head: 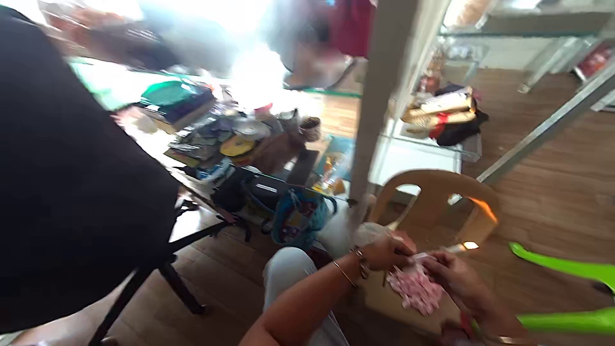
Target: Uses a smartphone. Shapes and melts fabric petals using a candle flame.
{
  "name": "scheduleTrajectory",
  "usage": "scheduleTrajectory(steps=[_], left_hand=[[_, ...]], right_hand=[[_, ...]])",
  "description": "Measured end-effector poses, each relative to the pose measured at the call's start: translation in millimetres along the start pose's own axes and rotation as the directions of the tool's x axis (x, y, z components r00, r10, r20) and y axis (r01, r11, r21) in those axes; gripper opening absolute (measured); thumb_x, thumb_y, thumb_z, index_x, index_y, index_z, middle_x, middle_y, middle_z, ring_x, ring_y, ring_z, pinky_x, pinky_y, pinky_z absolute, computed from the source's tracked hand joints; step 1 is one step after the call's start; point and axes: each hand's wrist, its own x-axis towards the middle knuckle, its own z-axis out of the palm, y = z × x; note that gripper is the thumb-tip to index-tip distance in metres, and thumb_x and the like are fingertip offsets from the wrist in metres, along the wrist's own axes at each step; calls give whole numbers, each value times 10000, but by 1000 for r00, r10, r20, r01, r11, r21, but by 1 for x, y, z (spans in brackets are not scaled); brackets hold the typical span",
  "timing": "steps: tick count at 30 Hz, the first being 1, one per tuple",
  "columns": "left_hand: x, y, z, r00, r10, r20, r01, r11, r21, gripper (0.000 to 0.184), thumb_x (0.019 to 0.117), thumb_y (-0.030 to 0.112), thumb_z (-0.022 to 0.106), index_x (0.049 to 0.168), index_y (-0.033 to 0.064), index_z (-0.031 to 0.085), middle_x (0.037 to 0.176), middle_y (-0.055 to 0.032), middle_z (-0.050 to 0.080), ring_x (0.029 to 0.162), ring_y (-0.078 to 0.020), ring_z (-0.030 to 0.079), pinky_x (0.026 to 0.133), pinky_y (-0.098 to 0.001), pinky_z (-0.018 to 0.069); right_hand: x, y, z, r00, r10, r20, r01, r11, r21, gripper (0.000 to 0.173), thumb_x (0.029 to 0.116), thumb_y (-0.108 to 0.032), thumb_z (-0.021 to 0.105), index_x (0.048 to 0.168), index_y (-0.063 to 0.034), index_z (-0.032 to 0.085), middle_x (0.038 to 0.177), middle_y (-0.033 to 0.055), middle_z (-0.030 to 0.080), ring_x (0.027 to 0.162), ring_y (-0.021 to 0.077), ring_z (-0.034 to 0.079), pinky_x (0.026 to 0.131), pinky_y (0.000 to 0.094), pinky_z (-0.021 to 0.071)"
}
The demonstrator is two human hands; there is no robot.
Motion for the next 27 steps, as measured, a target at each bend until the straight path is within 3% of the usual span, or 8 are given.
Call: scheduleTrajectory(steps=[5, 13, 17, 19, 22, 25, 27], left_hand=[[6, -3, 2, 993, -110, 33, 111, 993, -50, 197, 1046, 141, 580, 1146, -11, 654, 936, -26, 661, 757, -37, 621, 685, -216, 535], [22, -16, 7, 981, -195, -14, 188, 960, -209, 132, 1037, 135, 594, 1017, 28, 669, 810, -13, 669, 656, -49, 621, 586, -198, 515], [23, -10, 10, 967, -247, -54, 228, 945, -235, 166, 1046, 147, 578, 981, 16, 657, 755, -22, 639, 618, -58, 602, 550, -199, 499], [23, -8, 12, 955, -285, -85, 255, 931, -262, 187, 1045, 170, 583, 946, 29, 654, 755, -25, 637, 612, -60, 594, 541, -199, 487], [23, -8, 16, 944, -312, -110, 256, 899, -356, 186, 1054, 187, 570, 1009, 27, 656, 817, -35, 649, 655, -71, 618, 572, -208, 506], [25, -11, 17, 942, -322, -93, 234, 831, -505, 181, 1069, 178, 534, 1019, 30, 626, 810, -22, 652, 678, -82, 653, 631, -227, 562], [27, -12, 17, 940, -329, -96, 216, 788, -577, 201, 1074, 193, 526, 995, 36, 623, 788, -22, 658, 680, -105, 673, 652, -257, 588]], right_hand=[[-7, -11, -5, 999, 30, 28, -27, 991, -128, 145, 958, -71, 674, 1072, 12, 640, 859, 14, 685, 727, 73, 656, 689, 250, 573], [-3, -8, -13, 1000, -8, 6, 10, 972, -237, 92, 931, -45, 719, 1009, -8, 688, 822, 12, 679, 690, 48, 615, 659, 213, 532], [-3, -3, -15, 992, -129, -11, 116, 924, -365, 120, 932, -101, 734, 1024, -30, 705, 870, 20, 696, 732, 54, 635, 691, 233, 545], [-5, 2, -12, 960, -281, 0, 245, 840, -484, 128, 944, -125, 718, 1033, -33, 719, 945, 43, 691, 791, 73, 649, 722, 249, 560], [-6, 14, -6, 834, -543, 102, 463, 586, -665, 135, 948, -91, 664, 1033, -28, 747, 1018, 101, 691, 861, 135, 667, 744, 288, 579], [-5, 24, -1, 755, -631, 180, 498, 372, -783, 174, 954, -93, 640, 1052, -56, 779, 1061, 129, 699, 977, 250, 676, 839, 413, 577], [-3, 26, 0, 733, -649, 205, 488, 291, -823, 195, 959, -102, 634, 1082, -63, 781, 1074, 134, 696, 1002, 276, 668, 855, 423, 572]])
